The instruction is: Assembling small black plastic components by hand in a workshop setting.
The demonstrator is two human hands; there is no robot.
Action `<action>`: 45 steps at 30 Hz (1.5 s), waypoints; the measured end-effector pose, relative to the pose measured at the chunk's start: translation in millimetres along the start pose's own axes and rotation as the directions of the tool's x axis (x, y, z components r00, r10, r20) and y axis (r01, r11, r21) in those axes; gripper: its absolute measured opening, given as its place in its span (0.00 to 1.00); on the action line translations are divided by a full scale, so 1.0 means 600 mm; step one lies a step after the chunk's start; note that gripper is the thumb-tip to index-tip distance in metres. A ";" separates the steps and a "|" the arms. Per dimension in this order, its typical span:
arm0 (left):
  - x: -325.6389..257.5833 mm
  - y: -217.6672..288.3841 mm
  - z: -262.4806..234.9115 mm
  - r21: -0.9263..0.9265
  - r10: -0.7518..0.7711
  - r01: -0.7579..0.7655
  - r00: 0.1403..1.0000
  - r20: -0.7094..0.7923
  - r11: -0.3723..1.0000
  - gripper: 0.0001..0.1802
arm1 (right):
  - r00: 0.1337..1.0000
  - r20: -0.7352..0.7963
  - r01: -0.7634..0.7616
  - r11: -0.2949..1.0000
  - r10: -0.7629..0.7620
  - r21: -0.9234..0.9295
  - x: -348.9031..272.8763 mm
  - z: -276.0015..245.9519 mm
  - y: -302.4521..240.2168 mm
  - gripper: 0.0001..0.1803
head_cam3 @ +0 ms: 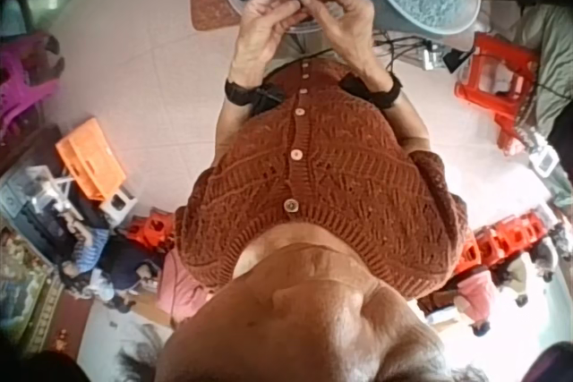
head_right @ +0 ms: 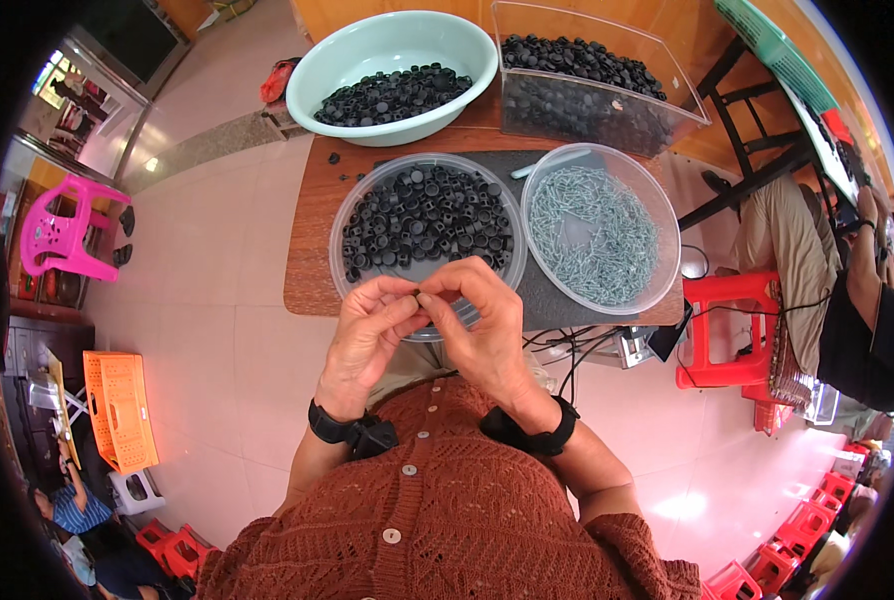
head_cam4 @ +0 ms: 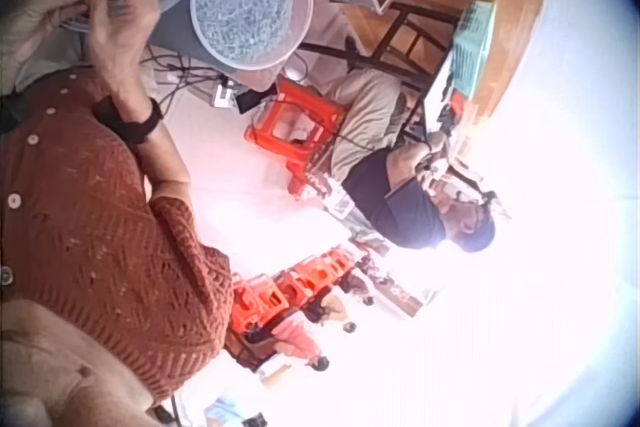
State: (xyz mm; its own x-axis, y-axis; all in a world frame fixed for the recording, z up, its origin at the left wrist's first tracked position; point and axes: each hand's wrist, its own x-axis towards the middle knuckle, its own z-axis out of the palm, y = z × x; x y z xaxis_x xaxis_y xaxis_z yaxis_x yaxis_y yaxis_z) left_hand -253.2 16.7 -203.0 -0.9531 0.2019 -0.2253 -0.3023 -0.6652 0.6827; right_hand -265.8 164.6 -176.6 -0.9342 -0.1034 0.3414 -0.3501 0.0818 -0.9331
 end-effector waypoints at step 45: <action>0.035 0.040 0.019 0.290 0.014 -0.012 1.000 -0.006 0.957 0.12 | 0.928 0.095 -0.355 0.773 0.361 0.526 -0.003 -0.051 0.024 0.12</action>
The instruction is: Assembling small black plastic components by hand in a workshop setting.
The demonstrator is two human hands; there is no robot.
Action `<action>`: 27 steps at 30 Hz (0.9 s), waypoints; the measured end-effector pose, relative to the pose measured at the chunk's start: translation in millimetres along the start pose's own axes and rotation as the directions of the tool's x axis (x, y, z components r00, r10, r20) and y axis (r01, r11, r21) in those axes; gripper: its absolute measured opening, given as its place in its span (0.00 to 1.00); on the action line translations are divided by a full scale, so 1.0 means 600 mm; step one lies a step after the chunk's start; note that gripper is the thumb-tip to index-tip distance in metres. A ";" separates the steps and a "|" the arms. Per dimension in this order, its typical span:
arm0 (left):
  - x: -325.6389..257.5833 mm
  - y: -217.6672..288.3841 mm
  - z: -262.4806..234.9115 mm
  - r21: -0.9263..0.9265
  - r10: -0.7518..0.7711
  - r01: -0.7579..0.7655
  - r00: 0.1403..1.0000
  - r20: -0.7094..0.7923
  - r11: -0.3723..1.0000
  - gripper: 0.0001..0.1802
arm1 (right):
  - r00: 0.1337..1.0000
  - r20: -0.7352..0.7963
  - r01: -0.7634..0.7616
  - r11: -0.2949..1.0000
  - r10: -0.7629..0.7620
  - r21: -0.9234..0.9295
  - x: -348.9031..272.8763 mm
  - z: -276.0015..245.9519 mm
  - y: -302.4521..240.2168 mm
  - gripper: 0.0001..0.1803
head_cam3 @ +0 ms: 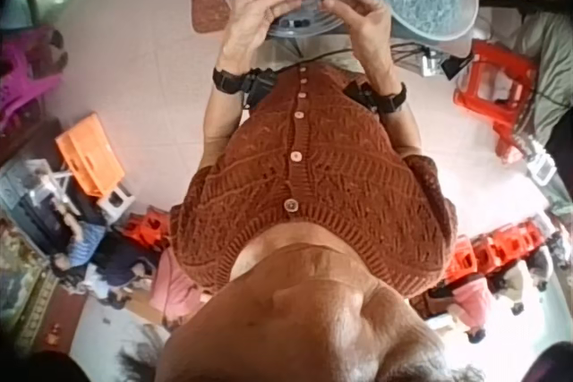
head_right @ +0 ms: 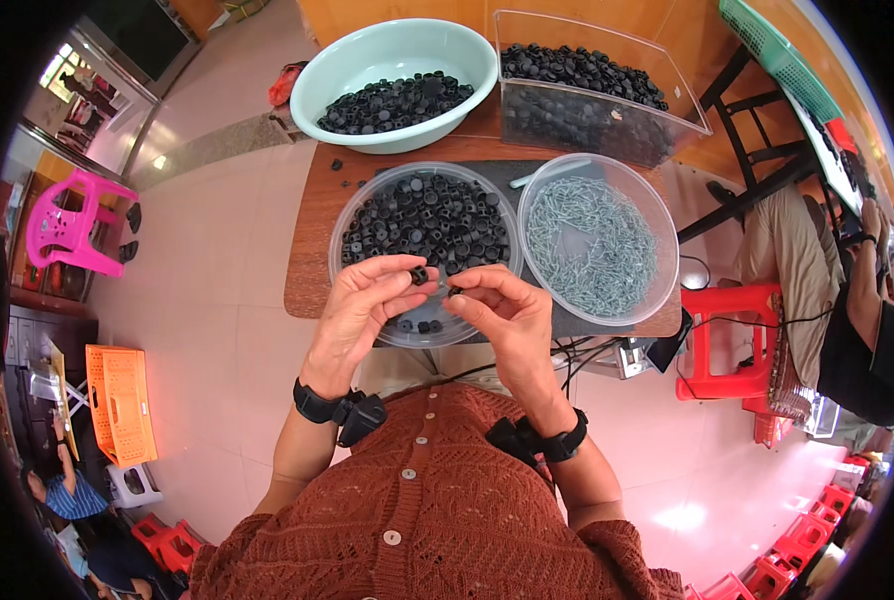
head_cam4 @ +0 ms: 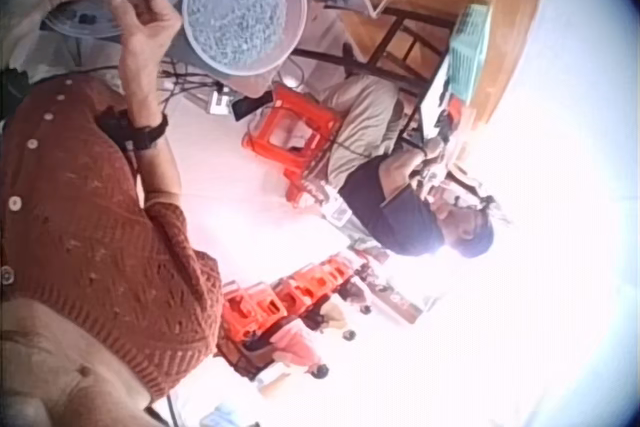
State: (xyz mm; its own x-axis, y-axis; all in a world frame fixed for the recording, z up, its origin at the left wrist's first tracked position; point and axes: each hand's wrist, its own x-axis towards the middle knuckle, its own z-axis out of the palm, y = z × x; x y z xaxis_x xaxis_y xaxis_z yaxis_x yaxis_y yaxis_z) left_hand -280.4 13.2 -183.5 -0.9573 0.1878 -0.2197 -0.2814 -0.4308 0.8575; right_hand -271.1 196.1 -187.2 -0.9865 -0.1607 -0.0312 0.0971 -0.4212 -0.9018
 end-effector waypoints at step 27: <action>-0.020 -0.011 0.007 -0.097 -0.049 0.055 0.997 0.062 0.994 0.12 | 0.977 -0.002 0.201 0.914 -0.216 -0.352 -0.015 0.043 0.000 0.09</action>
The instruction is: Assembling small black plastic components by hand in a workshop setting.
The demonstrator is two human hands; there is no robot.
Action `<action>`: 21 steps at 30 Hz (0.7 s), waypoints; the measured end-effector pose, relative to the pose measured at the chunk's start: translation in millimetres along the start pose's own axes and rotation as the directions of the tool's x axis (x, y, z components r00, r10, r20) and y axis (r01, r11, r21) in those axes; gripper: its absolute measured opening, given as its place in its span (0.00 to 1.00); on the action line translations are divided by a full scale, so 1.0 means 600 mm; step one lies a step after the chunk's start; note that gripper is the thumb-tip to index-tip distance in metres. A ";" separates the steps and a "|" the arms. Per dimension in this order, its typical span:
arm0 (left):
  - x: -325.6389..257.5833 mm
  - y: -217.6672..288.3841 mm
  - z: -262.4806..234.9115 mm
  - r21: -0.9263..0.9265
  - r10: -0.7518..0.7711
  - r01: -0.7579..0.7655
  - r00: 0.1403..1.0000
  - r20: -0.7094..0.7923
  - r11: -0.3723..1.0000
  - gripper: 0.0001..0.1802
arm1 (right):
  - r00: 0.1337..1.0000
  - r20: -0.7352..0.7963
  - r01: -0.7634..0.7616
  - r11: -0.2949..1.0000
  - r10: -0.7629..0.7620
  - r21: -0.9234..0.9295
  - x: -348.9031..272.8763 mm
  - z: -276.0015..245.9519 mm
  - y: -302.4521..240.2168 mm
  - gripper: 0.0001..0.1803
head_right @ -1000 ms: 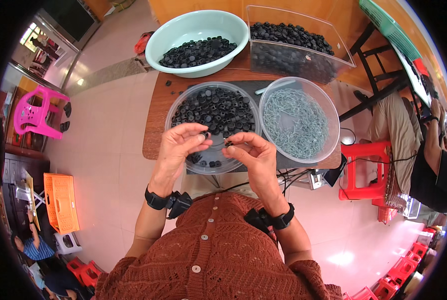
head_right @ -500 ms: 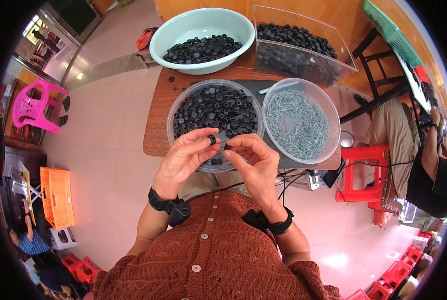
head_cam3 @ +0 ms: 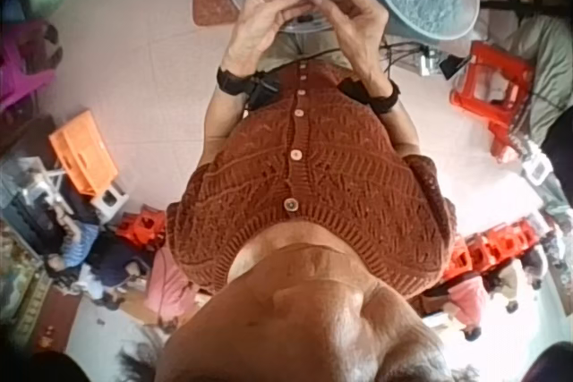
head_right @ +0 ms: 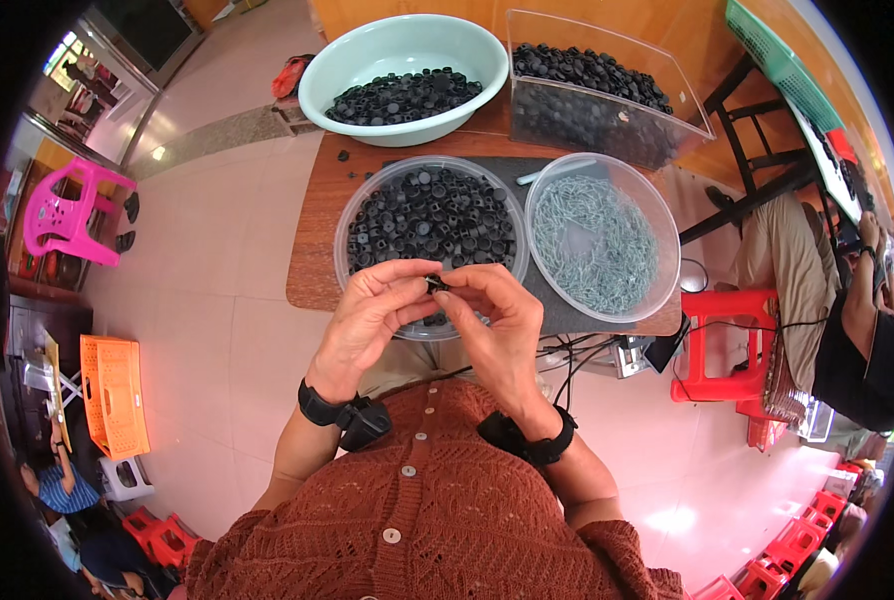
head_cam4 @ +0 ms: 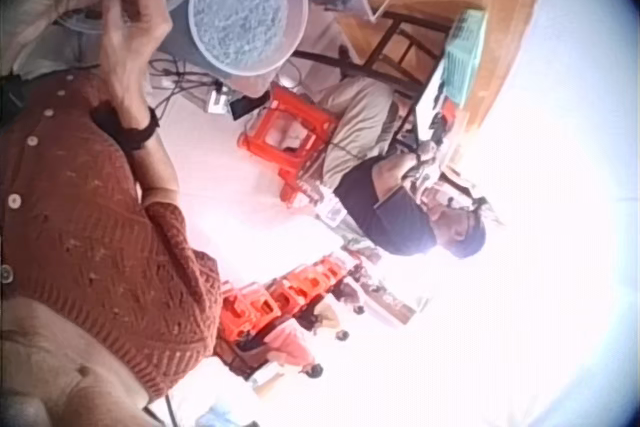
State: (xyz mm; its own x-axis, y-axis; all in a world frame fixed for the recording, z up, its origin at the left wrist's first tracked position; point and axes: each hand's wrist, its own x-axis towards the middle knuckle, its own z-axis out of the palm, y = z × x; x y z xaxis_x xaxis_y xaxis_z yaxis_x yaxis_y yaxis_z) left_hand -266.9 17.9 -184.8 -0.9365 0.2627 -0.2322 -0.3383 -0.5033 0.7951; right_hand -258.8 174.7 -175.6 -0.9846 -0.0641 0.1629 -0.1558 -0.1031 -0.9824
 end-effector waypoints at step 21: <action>0.005 -0.007 -0.027 -0.340 -0.102 0.154 0.981 0.166 0.928 0.14 | 0.965 0.007 0.252 0.913 -0.263 -0.320 0.000 0.006 -0.023 0.12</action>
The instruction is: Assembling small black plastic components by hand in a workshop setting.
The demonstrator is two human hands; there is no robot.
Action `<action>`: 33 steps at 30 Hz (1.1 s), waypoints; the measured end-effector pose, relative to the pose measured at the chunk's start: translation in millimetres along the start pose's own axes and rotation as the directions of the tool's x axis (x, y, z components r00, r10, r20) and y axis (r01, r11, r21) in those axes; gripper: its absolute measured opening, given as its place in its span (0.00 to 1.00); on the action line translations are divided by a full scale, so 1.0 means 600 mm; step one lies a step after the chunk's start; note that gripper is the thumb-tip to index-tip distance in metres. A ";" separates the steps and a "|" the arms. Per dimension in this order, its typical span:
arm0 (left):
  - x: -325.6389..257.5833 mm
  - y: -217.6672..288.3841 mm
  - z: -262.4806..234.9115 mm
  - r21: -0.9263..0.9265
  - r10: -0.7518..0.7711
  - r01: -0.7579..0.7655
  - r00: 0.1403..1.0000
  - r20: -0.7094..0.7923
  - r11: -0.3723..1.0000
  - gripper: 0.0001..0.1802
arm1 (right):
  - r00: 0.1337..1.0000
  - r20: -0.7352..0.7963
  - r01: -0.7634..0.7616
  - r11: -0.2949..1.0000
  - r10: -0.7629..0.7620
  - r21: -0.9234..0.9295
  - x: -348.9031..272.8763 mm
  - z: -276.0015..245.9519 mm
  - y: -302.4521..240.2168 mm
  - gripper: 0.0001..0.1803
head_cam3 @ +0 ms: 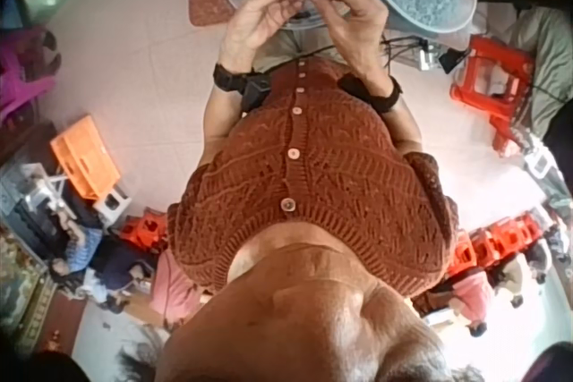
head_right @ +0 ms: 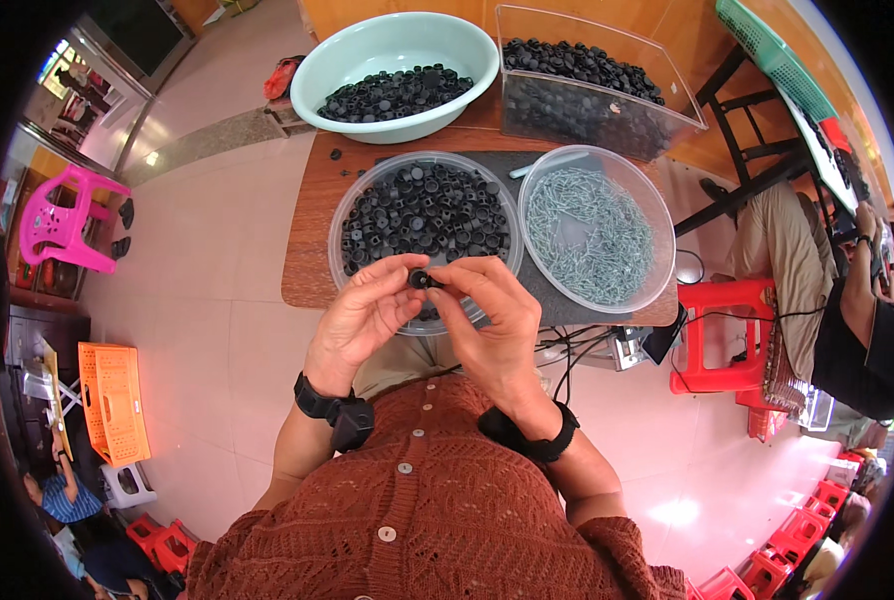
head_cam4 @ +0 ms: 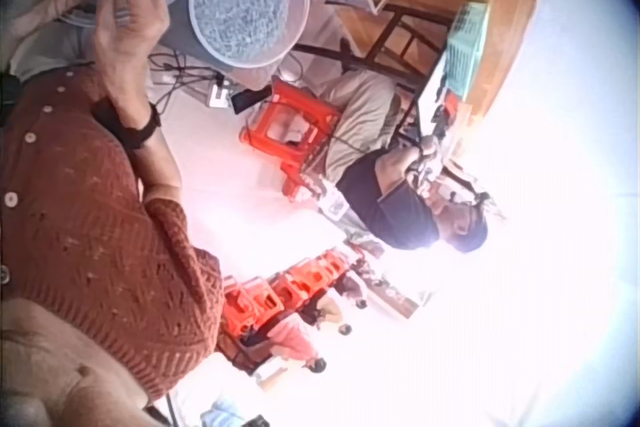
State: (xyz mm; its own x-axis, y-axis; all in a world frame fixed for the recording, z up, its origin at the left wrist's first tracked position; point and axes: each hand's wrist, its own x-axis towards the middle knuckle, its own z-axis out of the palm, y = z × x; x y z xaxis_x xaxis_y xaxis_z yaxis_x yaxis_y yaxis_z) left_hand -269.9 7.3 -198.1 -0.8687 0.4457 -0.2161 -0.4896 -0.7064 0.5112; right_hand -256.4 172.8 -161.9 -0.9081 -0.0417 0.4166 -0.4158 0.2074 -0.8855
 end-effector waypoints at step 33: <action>-0.001 -0.003 0.000 0.095 0.031 -0.027 0.998 -0.049 0.995 0.12 | 0.998 0.032 0.062 0.987 -0.058 -0.145 0.001 0.005 0.006 0.11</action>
State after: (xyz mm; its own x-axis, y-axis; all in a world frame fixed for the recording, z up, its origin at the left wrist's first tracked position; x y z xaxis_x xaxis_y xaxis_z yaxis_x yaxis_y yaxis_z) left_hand -268.1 8.3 -199.0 -0.8863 0.3956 -0.2406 -0.4569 -0.6629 0.5932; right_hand -258.5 170.5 -165.6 -0.8835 -0.0853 0.4606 -0.4600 0.3439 -0.8186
